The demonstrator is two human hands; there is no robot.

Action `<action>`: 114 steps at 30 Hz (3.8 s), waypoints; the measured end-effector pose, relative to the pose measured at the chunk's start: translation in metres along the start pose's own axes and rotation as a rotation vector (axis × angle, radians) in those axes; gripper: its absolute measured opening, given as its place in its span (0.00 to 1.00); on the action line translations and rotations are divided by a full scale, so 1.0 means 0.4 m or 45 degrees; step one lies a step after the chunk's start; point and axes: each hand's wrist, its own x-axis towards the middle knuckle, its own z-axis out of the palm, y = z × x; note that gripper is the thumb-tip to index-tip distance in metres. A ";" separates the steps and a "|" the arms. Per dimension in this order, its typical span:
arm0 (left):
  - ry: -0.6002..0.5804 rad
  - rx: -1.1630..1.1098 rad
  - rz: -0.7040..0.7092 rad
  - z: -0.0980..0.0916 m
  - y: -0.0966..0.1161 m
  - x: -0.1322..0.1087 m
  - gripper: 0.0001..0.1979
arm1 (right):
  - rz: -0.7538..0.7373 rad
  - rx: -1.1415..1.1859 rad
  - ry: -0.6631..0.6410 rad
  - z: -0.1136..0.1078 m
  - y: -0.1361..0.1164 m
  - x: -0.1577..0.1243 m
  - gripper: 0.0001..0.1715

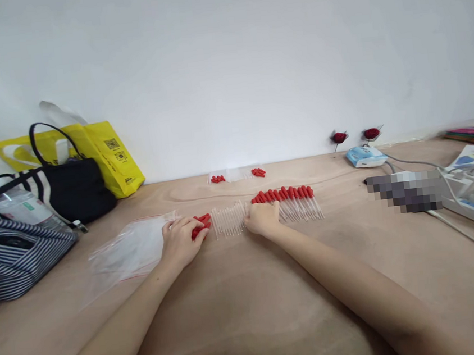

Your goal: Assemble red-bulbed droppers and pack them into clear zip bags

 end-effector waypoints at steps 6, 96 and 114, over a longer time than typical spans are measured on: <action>0.191 -0.012 0.125 -0.001 0.005 0.003 0.09 | -0.031 -0.030 -0.038 -0.004 -0.002 0.000 0.14; -0.189 -0.493 0.556 0.019 0.197 -0.026 0.08 | -0.954 0.264 0.264 -0.017 0.185 -0.186 0.11; 0.021 0.019 -0.070 -0.010 0.049 0.002 0.10 | -0.084 0.191 0.246 0.028 0.077 -0.025 0.09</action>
